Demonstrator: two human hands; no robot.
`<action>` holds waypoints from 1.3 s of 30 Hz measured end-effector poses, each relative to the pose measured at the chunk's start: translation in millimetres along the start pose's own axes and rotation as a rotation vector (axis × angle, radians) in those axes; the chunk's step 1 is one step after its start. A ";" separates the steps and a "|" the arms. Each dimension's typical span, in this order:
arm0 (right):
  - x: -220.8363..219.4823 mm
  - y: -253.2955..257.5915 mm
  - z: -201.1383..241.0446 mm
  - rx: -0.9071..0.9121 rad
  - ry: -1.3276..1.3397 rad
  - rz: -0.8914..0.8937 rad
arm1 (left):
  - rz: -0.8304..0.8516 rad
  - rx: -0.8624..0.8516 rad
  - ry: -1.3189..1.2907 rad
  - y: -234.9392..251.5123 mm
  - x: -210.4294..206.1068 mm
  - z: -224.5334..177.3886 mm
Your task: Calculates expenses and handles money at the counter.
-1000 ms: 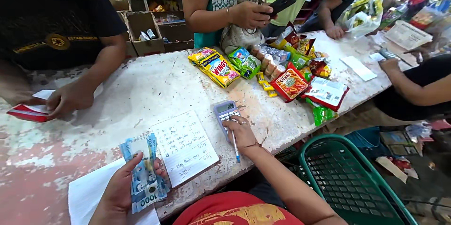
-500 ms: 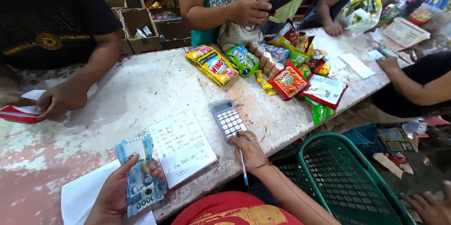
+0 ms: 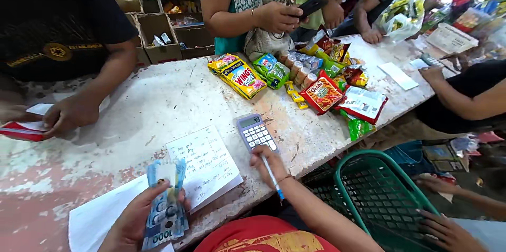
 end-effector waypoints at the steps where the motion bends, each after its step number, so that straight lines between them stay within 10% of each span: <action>1: -17.4 8.6 11.1 0.076 0.149 0.047 | 0.012 0.032 0.067 0.6 0.7 2.8; 4: -61.9 30.4 32.6 0.251 0.434 0.147 | -0.014 0.077 0.223 1.1 2.7 6.8; 10: -107.1 17.6 16.3 -0.086 0.424 0.186 | -0.086 0.089 0.293 -6.4 -4.8 -0.6; 20: -117.9 -0.5 18.3 0.164 0.170 0.188 | -0.196 0.115 0.250 -10.1 -17.9 -2.1; 39: -114.8 4.6 17.1 0.089 0.251 0.155 | -0.125 0.089 0.221 -6.3 -15.5 -0.7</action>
Point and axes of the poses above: each hand's wrist, its own y-axis towards the middle knuckle, its own x-axis out of the back of the hand, z = x × y, the point moved 5 cm from there along y, towards the middle knuckle, and after that the axes turned 15 degrees about x, right-handed, at the moved point
